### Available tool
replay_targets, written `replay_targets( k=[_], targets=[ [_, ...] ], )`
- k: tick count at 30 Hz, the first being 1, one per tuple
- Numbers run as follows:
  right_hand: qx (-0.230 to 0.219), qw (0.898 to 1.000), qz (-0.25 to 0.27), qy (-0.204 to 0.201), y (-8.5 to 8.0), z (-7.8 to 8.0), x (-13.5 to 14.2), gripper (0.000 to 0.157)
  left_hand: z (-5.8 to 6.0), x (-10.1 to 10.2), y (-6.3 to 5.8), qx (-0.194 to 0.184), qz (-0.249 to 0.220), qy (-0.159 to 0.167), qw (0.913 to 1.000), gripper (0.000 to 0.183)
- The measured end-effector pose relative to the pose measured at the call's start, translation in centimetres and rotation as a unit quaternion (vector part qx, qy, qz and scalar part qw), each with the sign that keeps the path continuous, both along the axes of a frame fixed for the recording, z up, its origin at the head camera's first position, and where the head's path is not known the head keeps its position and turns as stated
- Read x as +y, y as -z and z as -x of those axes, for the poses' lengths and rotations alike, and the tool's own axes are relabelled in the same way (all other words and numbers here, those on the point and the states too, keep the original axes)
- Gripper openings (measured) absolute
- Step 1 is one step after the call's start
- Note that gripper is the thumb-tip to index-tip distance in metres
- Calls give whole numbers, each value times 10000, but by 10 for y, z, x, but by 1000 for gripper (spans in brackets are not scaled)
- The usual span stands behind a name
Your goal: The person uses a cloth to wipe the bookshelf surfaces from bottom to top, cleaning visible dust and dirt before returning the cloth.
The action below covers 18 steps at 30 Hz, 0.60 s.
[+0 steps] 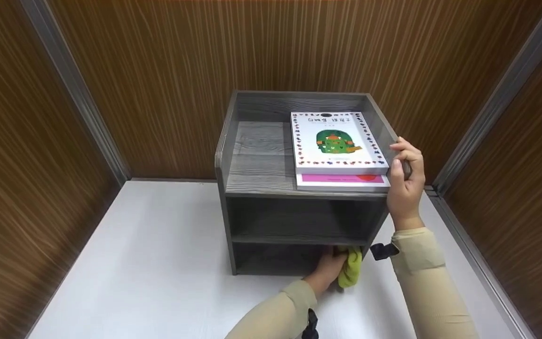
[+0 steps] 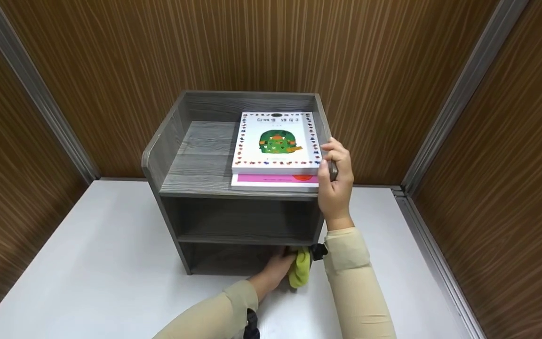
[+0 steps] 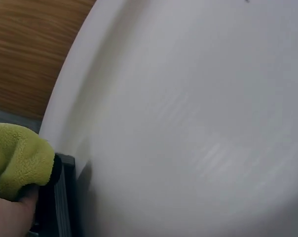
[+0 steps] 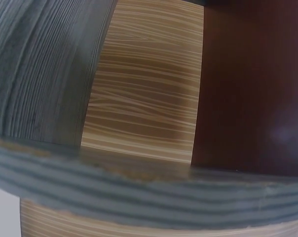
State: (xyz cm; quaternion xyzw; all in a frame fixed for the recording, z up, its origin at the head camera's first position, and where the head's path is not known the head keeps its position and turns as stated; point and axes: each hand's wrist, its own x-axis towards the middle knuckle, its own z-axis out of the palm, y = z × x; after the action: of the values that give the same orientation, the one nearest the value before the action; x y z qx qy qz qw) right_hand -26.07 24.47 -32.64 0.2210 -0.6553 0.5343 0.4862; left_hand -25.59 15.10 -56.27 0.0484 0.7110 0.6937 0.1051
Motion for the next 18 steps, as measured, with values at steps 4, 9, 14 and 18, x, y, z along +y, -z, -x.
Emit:
replay_targets(
  k=[4, 9, 14, 18],
  targets=[
    [-35, 10000, 3, -3, 0, 0, 0, 17, 0, -1, 0, 150, 61, 29, 9999, 66],
    [-147, 9999, 43, -12, 2, 1, 1, 17, 4, -1, -1, 166, 336, -98, 9993, 64],
    [-167, 9998, 82, -59, 3, 2, 3, 16, 14, 0, -3, 45, 647, -220, 9977, 64],
    [-125, 9999, 76, -75, 3, 2, 3, 15, 21, -2, -10, 39, 844, -402, 9956, 72]
  ],
)
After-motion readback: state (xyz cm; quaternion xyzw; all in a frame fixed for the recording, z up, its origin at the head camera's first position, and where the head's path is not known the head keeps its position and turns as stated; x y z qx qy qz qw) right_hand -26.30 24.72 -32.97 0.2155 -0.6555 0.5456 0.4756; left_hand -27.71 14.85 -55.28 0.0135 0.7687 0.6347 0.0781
